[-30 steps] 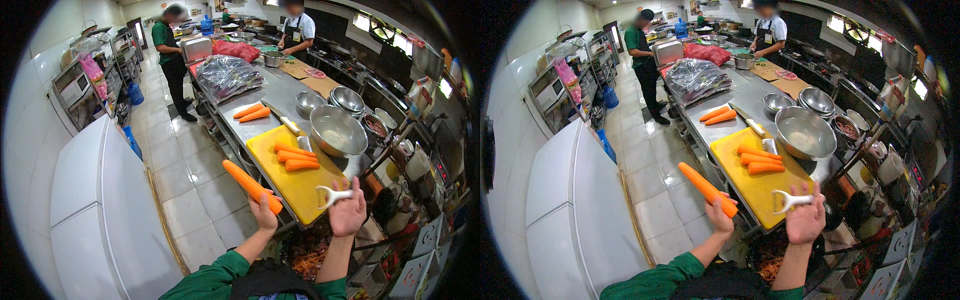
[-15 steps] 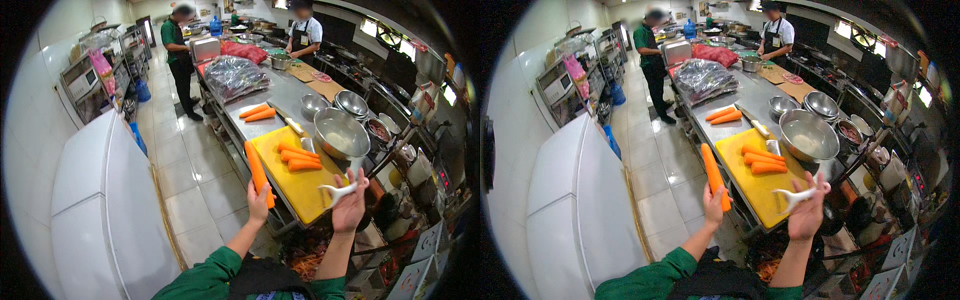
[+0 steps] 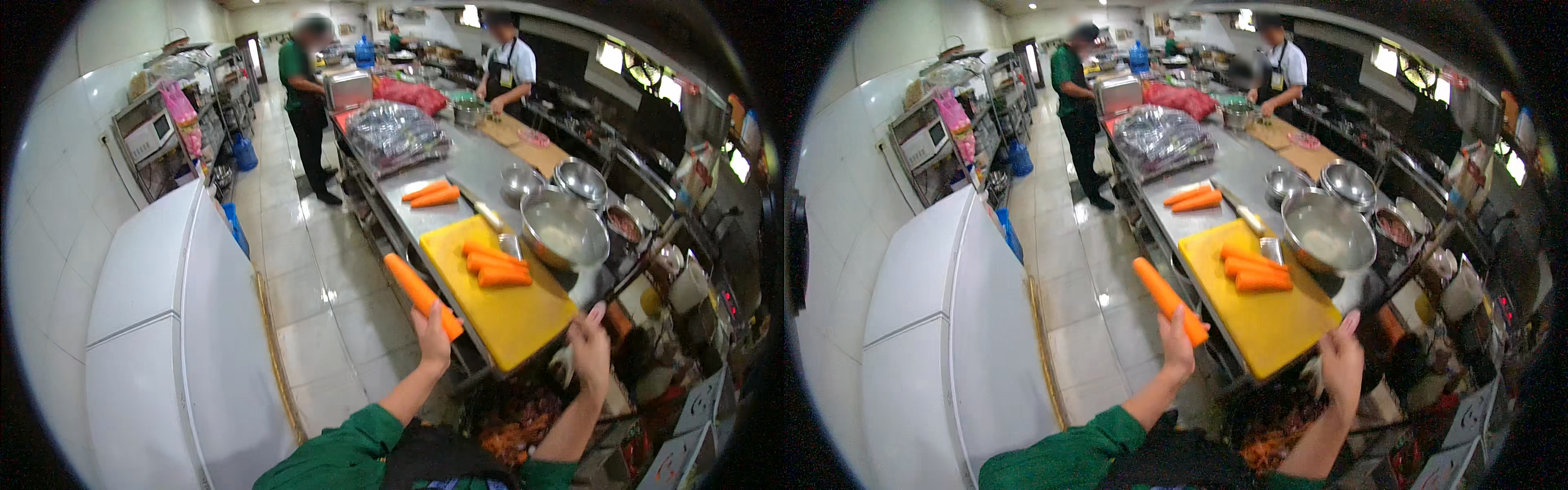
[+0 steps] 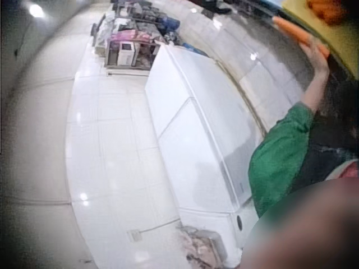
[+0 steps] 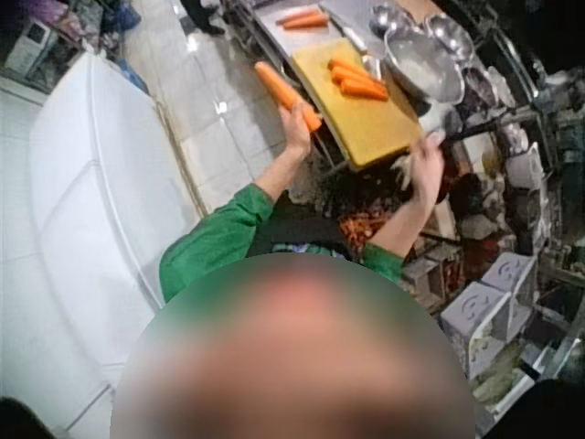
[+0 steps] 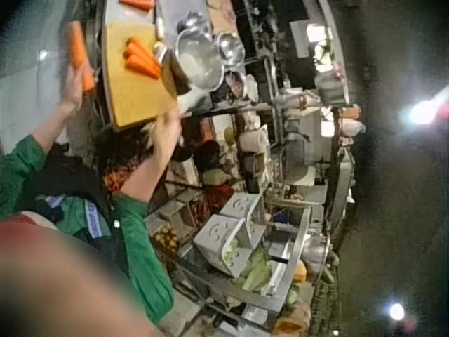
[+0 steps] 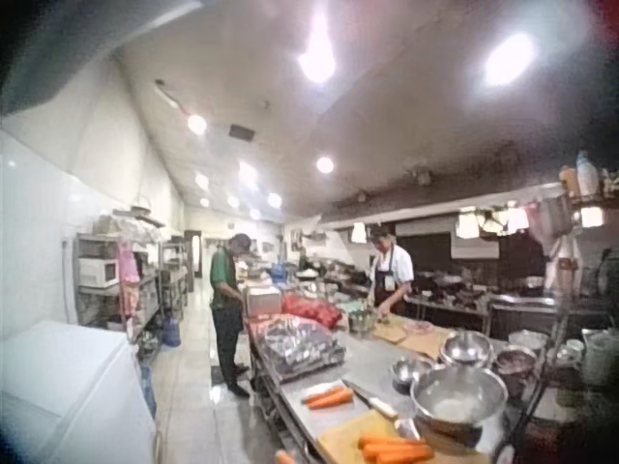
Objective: The person peels several carrots using a vegetable peeler over a yellow cutting board in a commercial kitchen. After peeling, the person uses a knife to trim the ends of the carrots and places them on the cutting board.
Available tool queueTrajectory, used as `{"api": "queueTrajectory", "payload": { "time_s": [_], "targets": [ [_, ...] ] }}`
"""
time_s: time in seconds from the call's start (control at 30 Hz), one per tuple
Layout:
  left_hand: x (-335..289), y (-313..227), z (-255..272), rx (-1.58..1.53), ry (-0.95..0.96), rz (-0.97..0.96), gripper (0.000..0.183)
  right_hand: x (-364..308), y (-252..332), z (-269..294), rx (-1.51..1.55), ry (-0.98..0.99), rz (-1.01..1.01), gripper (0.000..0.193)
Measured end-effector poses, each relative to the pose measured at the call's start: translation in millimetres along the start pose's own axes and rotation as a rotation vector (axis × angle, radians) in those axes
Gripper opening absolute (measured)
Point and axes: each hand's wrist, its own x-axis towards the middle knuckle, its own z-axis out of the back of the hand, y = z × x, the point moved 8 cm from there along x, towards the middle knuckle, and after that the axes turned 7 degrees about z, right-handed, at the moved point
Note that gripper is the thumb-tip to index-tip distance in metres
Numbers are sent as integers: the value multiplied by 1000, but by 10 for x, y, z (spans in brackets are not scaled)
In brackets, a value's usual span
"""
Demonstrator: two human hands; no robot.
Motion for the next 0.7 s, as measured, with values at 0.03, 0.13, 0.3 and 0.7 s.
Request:
{"api": "queueTrajectory", "payload": {
  "time_s": [0.03,0.13,0.3,0.7],
  "targets": [
    [-26,138,-10,36,2,130,32,9,260,13,100,-96,236,20],
    [-202,412,-106,155,63,311,33,-162,762,-478,199,191,556,35],
    [-54,14,-136,180,178,100,43,-558,649,-884,297,1046,383,29],
    [-228,131,-225,313,319,294,42,-574,200,-844,352,817,561,35]
  ]
}}
